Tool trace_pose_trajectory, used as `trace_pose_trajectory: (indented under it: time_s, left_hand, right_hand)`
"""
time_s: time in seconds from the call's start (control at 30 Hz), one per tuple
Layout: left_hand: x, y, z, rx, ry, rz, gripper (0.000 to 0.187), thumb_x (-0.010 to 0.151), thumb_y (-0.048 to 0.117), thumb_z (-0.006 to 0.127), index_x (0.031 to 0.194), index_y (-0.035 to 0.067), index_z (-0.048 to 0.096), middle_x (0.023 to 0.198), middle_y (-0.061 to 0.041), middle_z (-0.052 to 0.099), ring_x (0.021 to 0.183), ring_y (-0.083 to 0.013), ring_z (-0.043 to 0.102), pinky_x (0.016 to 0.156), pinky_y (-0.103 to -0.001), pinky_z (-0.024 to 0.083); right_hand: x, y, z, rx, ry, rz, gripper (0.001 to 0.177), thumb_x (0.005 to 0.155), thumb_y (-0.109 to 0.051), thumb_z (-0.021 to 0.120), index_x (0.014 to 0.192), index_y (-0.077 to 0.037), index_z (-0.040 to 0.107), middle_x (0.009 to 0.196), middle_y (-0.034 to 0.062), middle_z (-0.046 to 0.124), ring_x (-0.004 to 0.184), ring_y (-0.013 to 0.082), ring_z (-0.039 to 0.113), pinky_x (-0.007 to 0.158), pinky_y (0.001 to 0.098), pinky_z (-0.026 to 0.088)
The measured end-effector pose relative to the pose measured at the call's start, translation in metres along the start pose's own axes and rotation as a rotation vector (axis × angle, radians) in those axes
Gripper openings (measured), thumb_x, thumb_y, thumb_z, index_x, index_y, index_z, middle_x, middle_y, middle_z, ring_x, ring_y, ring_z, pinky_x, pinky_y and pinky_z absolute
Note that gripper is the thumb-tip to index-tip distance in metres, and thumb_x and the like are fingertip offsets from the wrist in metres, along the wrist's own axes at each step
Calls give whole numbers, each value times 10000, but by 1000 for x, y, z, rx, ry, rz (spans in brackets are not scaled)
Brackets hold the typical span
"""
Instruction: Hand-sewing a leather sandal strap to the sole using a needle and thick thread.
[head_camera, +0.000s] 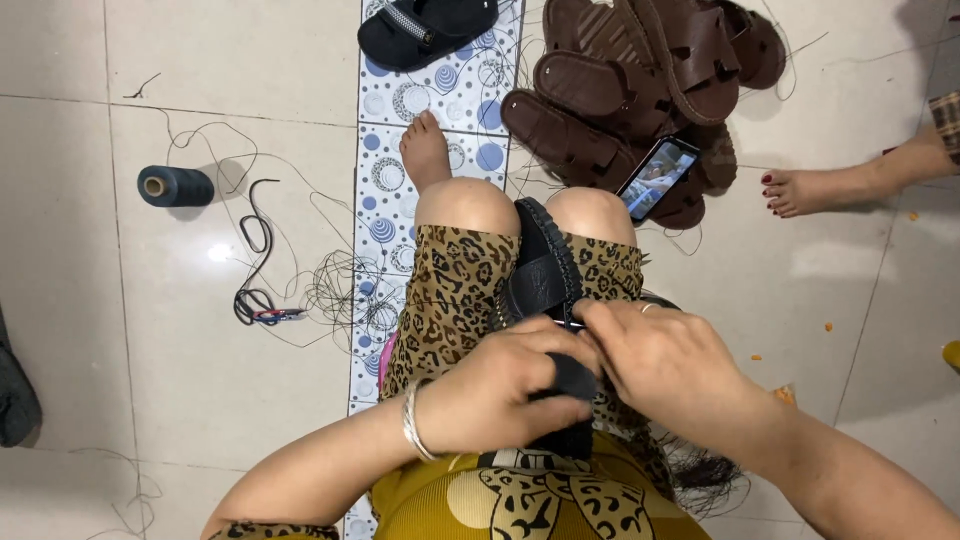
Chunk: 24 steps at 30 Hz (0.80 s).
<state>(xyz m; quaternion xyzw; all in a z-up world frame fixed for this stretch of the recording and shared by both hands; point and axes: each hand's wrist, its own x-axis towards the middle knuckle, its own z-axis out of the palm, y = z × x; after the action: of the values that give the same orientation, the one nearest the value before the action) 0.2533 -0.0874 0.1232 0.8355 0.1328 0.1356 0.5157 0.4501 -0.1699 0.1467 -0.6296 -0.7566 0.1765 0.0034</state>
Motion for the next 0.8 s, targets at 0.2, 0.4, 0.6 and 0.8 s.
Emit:
trace_pose_trajectory:
  time_s: [0.2,0.4,0.6,0.8]
  left_hand:
    - [-11,-23,18,-530,332,-245,64,911,69,735,941,39,782,961,-98,769,853,-240,738,741,-314,567]
    - [4,-1,20,44,480,-275,108,874,11,707,859,-95,694,725,-215,711,644,-356,720,492,-367,561]
    - [14,6,3,221,242,-414,198,904,118,633,798,-40,687,578,-126,661,515,-313,685,365,-316,496]
    - [16,11,-7,217,137,-50,288,856,-66,579,1132,-131,627,758,-199,667,674,-388,682,544,-394,570]
  right_hand:
    - [-1,20,13,211,58,-71,200,1022,-198,509,1111,-81,645,684,109,722,531,227,736,510,337,608]
    - [-22,41,82,494,162,17,306,957,-253,627,1199,-74,576,796,162,776,738,312,787,653,436,624]
    - [-29,20,92,645,303,180,315,926,-262,664,1184,-100,583,835,81,808,721,272,783,622,372,617]
    - [-23,6,41,265,461,32,276,953,-239,682,1168,-66,693,893,75,787,742,224,767,597,315,605]
